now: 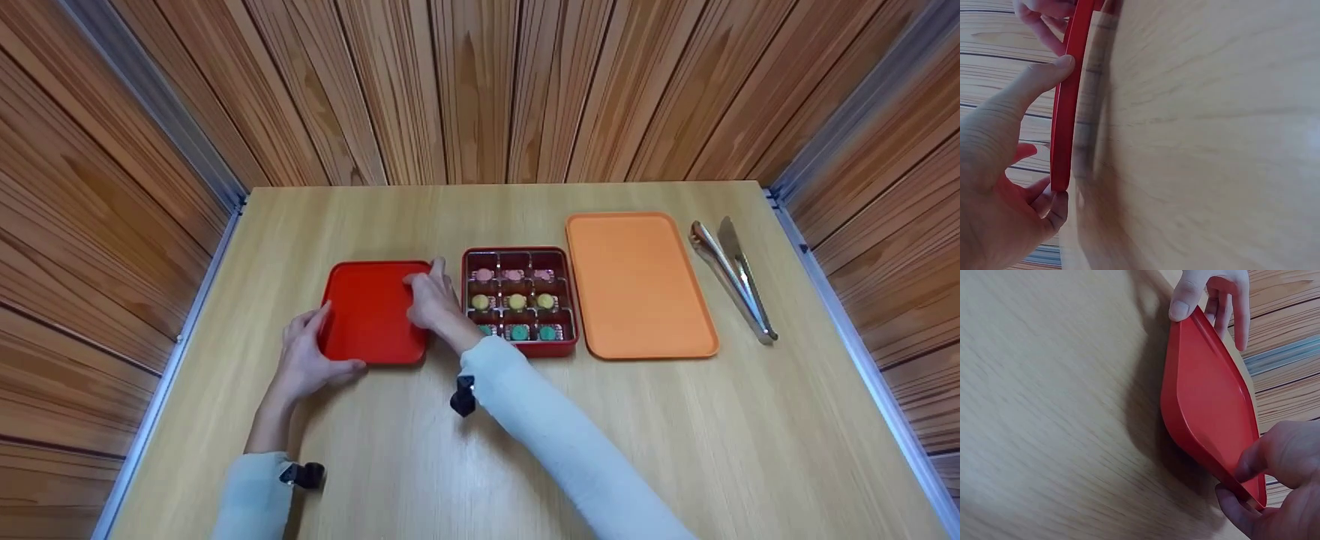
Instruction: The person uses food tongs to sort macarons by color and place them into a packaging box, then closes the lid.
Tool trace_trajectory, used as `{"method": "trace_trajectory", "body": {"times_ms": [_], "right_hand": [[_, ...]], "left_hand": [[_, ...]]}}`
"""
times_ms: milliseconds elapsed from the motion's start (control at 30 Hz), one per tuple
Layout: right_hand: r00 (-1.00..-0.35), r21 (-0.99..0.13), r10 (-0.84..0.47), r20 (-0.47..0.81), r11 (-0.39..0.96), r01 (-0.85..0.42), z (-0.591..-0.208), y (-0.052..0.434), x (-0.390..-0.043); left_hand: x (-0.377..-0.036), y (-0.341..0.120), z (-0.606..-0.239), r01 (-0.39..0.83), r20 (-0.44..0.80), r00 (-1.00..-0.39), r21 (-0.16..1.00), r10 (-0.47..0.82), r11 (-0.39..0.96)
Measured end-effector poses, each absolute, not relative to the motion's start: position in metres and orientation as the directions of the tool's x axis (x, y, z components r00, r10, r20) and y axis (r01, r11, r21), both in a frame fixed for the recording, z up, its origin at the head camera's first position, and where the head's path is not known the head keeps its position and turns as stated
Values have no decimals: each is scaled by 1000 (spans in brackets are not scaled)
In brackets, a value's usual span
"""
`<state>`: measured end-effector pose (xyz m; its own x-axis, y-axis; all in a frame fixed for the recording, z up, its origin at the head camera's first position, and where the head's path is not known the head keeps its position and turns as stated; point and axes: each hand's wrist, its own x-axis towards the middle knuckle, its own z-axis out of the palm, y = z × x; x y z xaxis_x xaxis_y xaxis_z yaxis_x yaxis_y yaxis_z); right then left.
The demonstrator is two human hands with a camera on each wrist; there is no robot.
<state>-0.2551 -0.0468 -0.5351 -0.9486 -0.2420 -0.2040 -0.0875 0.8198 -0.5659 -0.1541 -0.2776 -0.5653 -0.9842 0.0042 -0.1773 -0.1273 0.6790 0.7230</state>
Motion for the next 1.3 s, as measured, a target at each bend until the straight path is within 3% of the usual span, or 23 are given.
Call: {"method": "trace_trajectory", "body": {"times_ms": [267, 500, 733, 933, 1300], "right_hand": [[-950, -617, -254, -183, 782, -91, -573, -40, -295], [-964, -612, -242, -106, 780, -129, -561, -25, -296], [-963, -597, -246, -112, 791, -132, -545, -5, -297], [-968, -658, -243, -64, 739, -142, -579, 15, -324], [-968, -645, -244, -64, 750, -147, -545, 52, -320]], "left_hand": [[-159, -270, -554, -145, -180, -983, 724, -18, 674], [-163, -259, -545, -131, -158, -987, 739, -20, 661], [-169, -242, -538, -107, -133, -991, 740, -12, 664], [-175, -223, -533, -83, -95, -995, 726, -20, 683], [-178, -184, -520, -31, -23, -1000, 712, -20, 702]]}}
